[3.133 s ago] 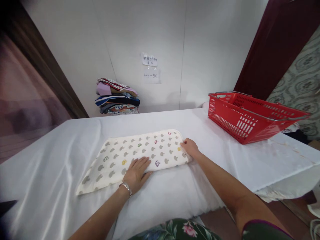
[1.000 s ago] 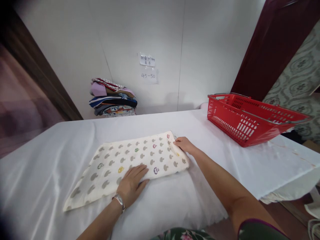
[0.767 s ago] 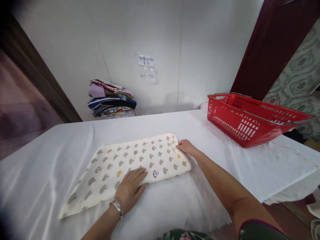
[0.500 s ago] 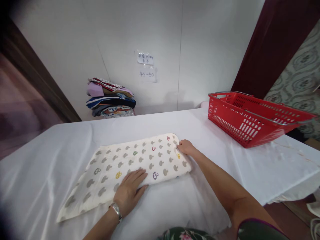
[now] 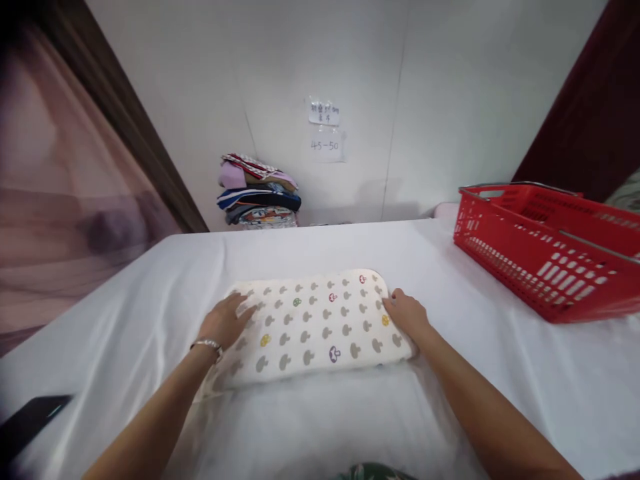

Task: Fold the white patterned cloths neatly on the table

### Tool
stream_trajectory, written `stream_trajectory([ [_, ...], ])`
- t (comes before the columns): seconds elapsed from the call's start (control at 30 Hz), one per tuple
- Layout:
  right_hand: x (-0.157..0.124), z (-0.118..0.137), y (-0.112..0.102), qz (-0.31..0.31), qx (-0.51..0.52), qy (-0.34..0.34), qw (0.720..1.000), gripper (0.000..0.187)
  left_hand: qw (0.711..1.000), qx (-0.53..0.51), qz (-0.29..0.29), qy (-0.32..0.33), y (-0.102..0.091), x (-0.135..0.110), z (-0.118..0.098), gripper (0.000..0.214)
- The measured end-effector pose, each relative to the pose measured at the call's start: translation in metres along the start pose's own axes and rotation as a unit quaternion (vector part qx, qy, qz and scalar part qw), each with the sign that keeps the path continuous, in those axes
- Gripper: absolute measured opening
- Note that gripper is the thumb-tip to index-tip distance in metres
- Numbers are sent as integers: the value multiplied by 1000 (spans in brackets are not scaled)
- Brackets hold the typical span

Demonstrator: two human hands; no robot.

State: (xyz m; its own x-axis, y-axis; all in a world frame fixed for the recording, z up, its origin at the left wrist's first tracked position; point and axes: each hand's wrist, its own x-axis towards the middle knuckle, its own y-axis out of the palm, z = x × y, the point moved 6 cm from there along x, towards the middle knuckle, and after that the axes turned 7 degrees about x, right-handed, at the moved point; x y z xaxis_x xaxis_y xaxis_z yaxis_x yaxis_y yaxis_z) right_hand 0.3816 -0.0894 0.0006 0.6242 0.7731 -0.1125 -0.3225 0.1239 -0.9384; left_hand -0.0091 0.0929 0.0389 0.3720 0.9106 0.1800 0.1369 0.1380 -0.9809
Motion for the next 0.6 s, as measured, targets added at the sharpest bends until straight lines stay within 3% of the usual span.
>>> stream_trajectory([
  [0.07,1,-1,3,4,4,-3,1000,41,997,42,27,-58,5,18,22,48],
  [0.13,3,-1,4,7,3,-9,1000,40,996,60,40,-60,12,32,23,50],
  [0.2,3,-1,4,10,7,-14,1000,39,997,63,39,-15,21,46,6,45],
  [0.4,2,-1,2,-5,33,-18,999,39,987,8,41,156,48,78,-73,34],
  [0.5,3,-2,4,-2,39,-16,999,38,983,-9,37,178,56,90,-92,35],
  [0.6,4,-2,4,-2,38,-18,999,38,983,-20,23,182,58,97,-98,32],
])
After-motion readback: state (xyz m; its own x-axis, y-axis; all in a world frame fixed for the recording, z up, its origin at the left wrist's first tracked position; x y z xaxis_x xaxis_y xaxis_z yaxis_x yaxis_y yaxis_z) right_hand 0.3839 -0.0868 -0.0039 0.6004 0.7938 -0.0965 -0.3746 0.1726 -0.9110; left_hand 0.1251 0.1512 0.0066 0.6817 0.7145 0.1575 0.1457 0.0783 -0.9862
